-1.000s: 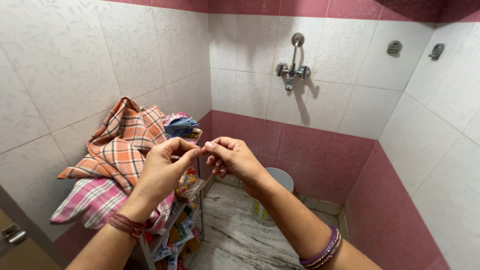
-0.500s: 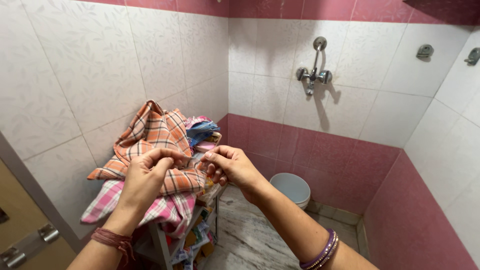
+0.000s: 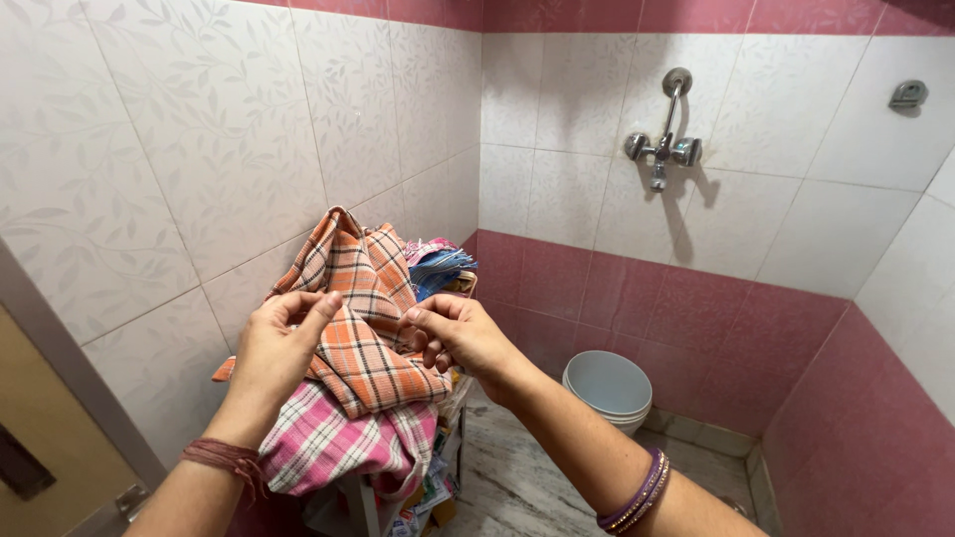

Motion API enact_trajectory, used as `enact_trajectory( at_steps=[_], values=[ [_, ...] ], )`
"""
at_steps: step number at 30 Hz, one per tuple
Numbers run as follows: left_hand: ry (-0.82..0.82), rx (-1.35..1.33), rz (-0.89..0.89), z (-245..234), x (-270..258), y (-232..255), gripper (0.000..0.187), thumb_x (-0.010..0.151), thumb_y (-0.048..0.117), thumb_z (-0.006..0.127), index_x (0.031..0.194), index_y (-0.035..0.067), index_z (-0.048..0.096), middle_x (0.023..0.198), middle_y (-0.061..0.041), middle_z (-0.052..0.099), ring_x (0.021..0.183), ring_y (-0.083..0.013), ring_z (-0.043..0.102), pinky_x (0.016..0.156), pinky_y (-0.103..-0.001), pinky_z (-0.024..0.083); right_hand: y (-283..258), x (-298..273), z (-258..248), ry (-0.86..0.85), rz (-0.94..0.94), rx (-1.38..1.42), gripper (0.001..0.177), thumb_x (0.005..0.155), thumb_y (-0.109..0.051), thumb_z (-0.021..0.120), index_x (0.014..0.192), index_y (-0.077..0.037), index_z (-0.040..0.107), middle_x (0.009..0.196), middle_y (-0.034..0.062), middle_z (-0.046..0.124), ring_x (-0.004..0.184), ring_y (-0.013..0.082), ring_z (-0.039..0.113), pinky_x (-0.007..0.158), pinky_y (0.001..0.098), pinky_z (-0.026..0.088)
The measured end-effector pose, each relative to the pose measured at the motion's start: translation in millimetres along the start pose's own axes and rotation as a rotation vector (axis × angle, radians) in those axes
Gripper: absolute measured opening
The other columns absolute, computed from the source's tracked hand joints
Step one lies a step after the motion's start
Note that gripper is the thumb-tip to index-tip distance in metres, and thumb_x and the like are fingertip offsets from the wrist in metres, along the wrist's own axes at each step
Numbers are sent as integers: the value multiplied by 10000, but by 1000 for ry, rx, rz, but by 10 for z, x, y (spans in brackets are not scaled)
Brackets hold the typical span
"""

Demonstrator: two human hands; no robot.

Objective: The person folds several plaid towels by hand and hangs them on a wall-mounted towel rack in a bathroom. They handle an orange towel, a pink towel, and a blue towel, folding each and placing them on the rack.

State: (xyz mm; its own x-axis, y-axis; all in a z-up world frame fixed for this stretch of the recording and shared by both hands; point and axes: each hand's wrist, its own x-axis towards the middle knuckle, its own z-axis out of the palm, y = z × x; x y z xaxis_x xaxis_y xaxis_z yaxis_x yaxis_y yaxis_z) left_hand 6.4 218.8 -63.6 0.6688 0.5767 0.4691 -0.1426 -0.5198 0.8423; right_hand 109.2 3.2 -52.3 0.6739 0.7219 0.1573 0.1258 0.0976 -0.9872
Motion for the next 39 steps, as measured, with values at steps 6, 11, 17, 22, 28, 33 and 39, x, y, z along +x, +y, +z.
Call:
enact_trajectory(
  at_steps=[6,11,17,22,28,33,39],
  values=[
    [-103,262,-7,6,368,-542,573,862,514,773,1183,40,749,1197,-129,614,1052,-218,608,836,-425,527,76,131,62,21,7,-52,200,1001,-269,636,995,-82,705,750,-11,676,579,38,580,515,192,455],
    [-177,230,-170,-1,686,-844,686,860,535,720,1290,4,662,1141,-243,725,1074,-302,708,942,-461,555,1,223,21,7,-10,-36,194,999,-261,632,1009,-84,712,741,-6,681,570,38,585,506,189,464],
    [-147,265,-347,59,943,-1214,675,860,516,723,1311,17,664,1241,-185,716,1164,-315,699,992,-465,548,5,256,-48,22,-33,-80,220,997,-280,632,999,-73,706,741,0,672,575,48,612,493,200,473],
    [-44,310,-365,137,1119,-1516,749,851,511,726,1428,67,554,1370,-203,620,1279,-344,601,1073,-475,484,60,260,-131,50,-12,-80,208,990,-285,647,991,-83,697,766,-4,672,593,55,610,506,209,469],
    [80,531,-399,153,1104,-1750,885,864,557,728,1530,62,424,1478,-281,502,1402,-431,460,1143,-540,386,140,221,-192,55,39,-81,213,975,-309,650,1015,-107,706,757,3,658,585,60,590,511,220,451],
    [62,521,-503,144,1064,-1848,924,862,556,733,1527,7,403,1416,-295,585,1330,-461,556,1107,-562,437,174,211,-201,64,68,-124,230,978,-330,654,1028,-107,687,773,-9,652,603,57,593,532,217,469],
    [-22,565,-680,208,1126,-1935,981,838,596,736,1553,43,356,1418,-296,587,1354,-465,537,1145,-589,373,236,246,-156,43,84,-180,240,983,-328,654,1018,-90,660,781,-25,653,612,45,591,524,213,466]
  ],
)
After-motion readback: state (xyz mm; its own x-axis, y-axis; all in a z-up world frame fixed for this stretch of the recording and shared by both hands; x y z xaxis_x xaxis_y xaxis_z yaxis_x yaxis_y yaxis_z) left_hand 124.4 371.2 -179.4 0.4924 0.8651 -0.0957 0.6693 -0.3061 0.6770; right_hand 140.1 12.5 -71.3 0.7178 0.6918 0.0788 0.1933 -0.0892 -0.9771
